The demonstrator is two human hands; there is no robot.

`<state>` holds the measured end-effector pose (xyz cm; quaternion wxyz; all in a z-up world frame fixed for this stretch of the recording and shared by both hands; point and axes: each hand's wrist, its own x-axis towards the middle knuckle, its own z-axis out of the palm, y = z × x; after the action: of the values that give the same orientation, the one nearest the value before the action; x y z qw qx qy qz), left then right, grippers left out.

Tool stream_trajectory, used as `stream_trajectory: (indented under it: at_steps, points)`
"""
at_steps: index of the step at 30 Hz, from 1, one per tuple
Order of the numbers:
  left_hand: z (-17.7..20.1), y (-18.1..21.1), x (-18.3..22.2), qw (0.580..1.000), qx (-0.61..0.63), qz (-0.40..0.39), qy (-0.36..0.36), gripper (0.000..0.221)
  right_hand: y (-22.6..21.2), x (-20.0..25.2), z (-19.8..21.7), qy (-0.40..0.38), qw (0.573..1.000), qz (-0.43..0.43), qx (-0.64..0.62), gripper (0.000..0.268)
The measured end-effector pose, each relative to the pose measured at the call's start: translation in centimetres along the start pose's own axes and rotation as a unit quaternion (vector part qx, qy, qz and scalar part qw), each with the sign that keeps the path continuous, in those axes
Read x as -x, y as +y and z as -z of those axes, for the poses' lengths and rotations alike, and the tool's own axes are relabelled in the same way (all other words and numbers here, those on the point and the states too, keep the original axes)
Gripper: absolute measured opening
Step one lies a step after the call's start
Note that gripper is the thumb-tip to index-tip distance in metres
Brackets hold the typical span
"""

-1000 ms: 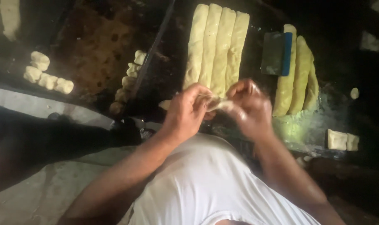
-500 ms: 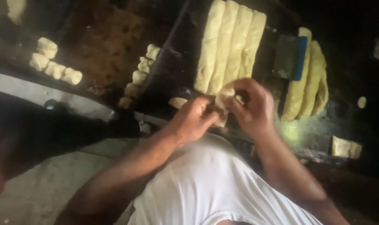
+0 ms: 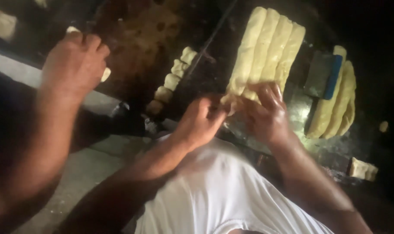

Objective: Cut and shape pieces of dough into small buns or rolls and place them on a tray.

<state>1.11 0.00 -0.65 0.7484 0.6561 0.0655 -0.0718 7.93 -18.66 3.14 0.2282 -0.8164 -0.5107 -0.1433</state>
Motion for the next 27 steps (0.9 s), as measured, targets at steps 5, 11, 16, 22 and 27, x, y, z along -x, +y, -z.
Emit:
stream_trajectory:
  at_steps: [5, 11, 16, 22, 27]
  points:
    - [4.1, -2.7, -0.4, 0.972, -0.149, -0.165, 0.075, 0.043, -1.2, -6.2, -1.2, -0.075, 0.994, -0.032, -0.067, 0.023]
    - [8.3, 0.5, -0.5, 0.995, -0.016, -0.037, 0.092, 0.074, 4.4, -12.1, -5.9, -0.189, 0.927, -0.314, -0.077, 0.022]
    - [11.7, -0.7, -2.8, 0.915, -0.233, -0.26, 0.201, 0.035, 8.2, -15.3, -12.2, -0.212, 0.943, -0.21, 0.148, 0.015]
    - [13.0, -0.2, -8.4, 0.849, -0.405, -0.285, 0.184, 0.025, 7.9, -10.9, -7.6, -0.091, 0.984, -0.082, 0.132, 0.027]
    - [12.5, -1.8, -15.6, 0.845, -0.481, -0.223, 0.068, 0.023, 3.4, -7.1, -1.8, -0.083, 0.967, -0.24, 0.036, 0.023]
